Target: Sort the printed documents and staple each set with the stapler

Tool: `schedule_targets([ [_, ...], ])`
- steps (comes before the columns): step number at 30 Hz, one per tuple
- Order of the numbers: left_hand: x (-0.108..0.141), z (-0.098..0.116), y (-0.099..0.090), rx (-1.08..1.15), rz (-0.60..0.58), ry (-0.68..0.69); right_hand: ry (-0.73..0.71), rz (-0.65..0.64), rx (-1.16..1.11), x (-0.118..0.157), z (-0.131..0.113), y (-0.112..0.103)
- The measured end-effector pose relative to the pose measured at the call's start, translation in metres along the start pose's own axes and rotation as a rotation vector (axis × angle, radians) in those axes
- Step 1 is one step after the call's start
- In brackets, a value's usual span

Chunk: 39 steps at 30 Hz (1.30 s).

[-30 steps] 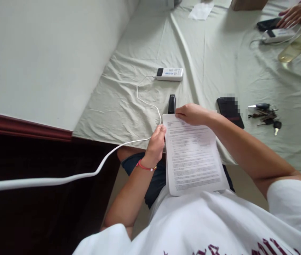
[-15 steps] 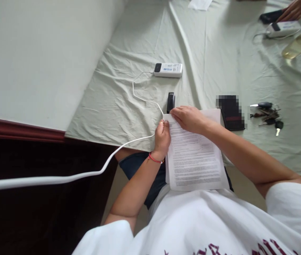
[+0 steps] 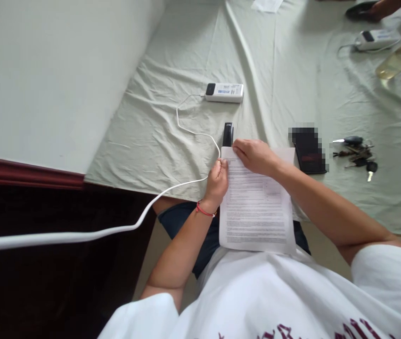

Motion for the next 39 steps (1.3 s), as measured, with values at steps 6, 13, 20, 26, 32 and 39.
schedule_targets([
  [6, 0.005, -0.004, 0.0, 0.07, -0.041, -0.061, 0.022, -0.041, 0.0, -0.004, -0.001, 0.006],
  [13, 0.026, -0.005, -0.013, -0.071, -0.108, -0.063, 0.1, -0.004, -0.016, -0.005, 0.012, 0.002],
  [20, 0.037, -0.02, -0.012, 0.072, -0.133, -0.29, 0.149, -0.112, -0.024, -0.013, 0.018, 0.027],
  [26, 0.031, -0.031, -0.014, 0.128, -0.095, -0.416, 0.2, -0.145, -0.033, -0.023, 0.026, 0.037],
  [32, 0.025, -0.035, -0.009, 0.188, -0.111, -0.481, 0.229, -0.163, 0.003, -0.032, 0.029, 0.036],
  [39, 0.029, -0.034, -0.013, 0.179, -0.093, -0.447, 0.267, -0.141, -0.003, -0.037, 0.036, 0.034],
])
Point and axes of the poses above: each hand's wrist, its own x-axis away from the middle knuckle, its own y-axis out of the palm, z = x × y, the point moved 7 cm from there along -x, towards the middle knuckle, and after that the axes turned 5 degrees about y, right-handed, at the moved point
